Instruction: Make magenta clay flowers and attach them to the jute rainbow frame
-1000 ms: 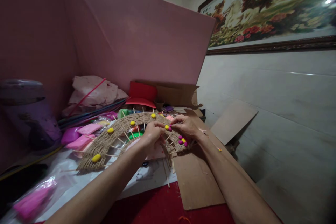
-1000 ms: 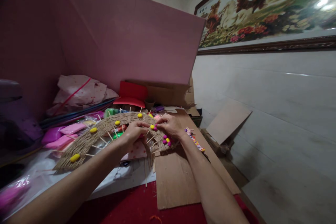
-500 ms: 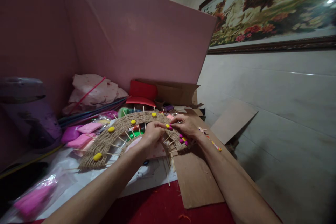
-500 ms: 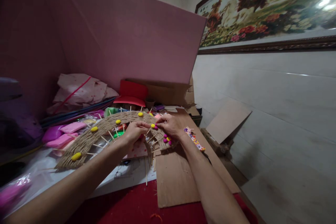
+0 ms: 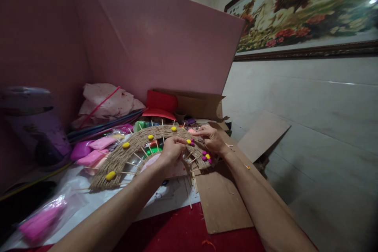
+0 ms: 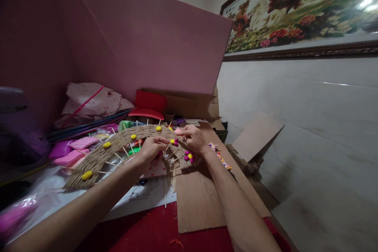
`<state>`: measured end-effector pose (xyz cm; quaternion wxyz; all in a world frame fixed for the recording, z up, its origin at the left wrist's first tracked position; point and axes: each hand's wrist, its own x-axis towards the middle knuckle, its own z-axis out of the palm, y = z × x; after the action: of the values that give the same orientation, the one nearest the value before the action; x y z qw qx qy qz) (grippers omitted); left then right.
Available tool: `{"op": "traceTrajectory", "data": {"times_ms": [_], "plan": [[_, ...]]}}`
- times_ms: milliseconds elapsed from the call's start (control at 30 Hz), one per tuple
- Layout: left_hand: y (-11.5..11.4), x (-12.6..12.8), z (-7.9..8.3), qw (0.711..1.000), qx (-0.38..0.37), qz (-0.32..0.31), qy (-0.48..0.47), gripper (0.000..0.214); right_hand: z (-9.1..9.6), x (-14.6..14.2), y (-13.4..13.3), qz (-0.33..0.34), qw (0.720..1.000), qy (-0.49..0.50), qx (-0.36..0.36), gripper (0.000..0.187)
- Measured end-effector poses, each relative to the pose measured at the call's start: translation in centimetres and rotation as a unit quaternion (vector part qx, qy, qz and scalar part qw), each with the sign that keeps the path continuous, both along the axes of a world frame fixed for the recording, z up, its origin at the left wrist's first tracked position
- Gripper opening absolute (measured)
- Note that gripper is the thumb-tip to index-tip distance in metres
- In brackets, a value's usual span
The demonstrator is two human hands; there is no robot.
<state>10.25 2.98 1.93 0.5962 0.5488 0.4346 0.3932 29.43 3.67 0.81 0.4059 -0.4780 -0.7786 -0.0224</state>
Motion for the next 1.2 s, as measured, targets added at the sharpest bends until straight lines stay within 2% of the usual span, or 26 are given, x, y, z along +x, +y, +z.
{"op": "traceTrajectory", "data": {"times_ms": [167, 333, 600, 867, 1033, 1200], "plan": [[-0.03, 0.04, 0.07, 1.000, -0.008, 0.001, -0.007, 0.012, 0.17, -0.28, -0.43, 0.004, 0.988, -0.126, 0.092, 0.035], [0.26, 0.09, -0.29, 1.000, -0.004, -0.007, -0.005, 0.010, -0.33, -0.29, -0.22, 0.012, 0.968, -0.223, 0.112, 0.037], [0.53, 0.15, -0.55, 1.000, -0.004, -0.003, -0.006, 0.015, -0.16, -0.03, -0.55, -0.018, 0.983, -0.127, 0.128, 0.022], [0.22, 0.09, -0.23, 1.000, -0.004, 0.012, -0.007, 0.014, -0.17, -0.05, -0.42, -0.001, 0.978, -0.166, 0.123, 0.026], [0.28, 0.15, -0.35, 1.000, -0.008, 0.010, -0.010, 0.014, -0.21, -0.11, -0.48, -0.004, 0.978, -0.163, 0.131, 0.018], [0.26, 0.20, -0.32, 1.000, -0.009, 0.012, -0.022, 0.011, -0.29, -0.46, -0.48, 0.011, 0.978, -0.158, 0.134, 0.019]]}}
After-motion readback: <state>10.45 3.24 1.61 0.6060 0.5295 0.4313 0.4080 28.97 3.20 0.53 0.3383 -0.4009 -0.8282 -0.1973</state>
